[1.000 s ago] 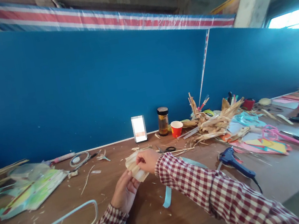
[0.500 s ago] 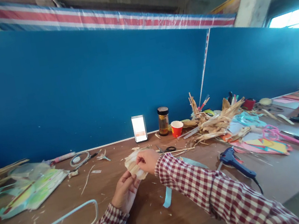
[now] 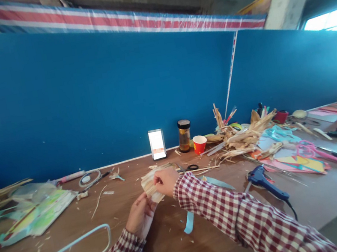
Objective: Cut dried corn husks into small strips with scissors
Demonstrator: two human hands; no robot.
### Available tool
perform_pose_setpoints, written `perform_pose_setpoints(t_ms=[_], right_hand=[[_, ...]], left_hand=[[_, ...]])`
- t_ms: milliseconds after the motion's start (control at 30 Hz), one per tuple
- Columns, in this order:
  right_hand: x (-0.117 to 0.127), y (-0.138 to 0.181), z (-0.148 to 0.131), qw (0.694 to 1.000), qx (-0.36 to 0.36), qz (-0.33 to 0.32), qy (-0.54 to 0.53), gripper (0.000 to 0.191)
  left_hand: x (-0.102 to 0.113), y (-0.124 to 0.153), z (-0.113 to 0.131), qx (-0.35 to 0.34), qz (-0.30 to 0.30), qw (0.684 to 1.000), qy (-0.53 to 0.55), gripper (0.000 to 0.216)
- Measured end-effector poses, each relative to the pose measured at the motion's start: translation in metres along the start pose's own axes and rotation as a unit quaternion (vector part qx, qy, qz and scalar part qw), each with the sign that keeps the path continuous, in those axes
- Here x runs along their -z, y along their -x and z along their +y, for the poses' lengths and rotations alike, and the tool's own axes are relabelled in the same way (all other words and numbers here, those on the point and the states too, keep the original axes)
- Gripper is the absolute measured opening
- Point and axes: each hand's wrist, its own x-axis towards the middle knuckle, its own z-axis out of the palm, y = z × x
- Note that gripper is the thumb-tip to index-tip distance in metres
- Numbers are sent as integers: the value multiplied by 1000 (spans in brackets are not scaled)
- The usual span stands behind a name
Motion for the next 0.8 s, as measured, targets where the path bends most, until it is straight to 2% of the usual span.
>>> perform_pose_setpoints(t_ms=[67,167,333,567,800], right_hand=[[-1,0,0,1000,7,2,13,11],[-2,2,-2,999,11,7,33,6],[-3,5,-6,996,-28,11,79,28],[4,5,-12,996,-57,0,64,17],[2,4,-11,996,-66,4,68,22]], left_hand=[[1,-2,-1,-1,7,1000,-4,17],[2,-3,0,0,-14,1000,-17,18],[2,-1,2,0,-55,998,-20,20],[4,-1,1,22,-66,998,-10,25],[2,0,1,13,-70,997,-20,32]])
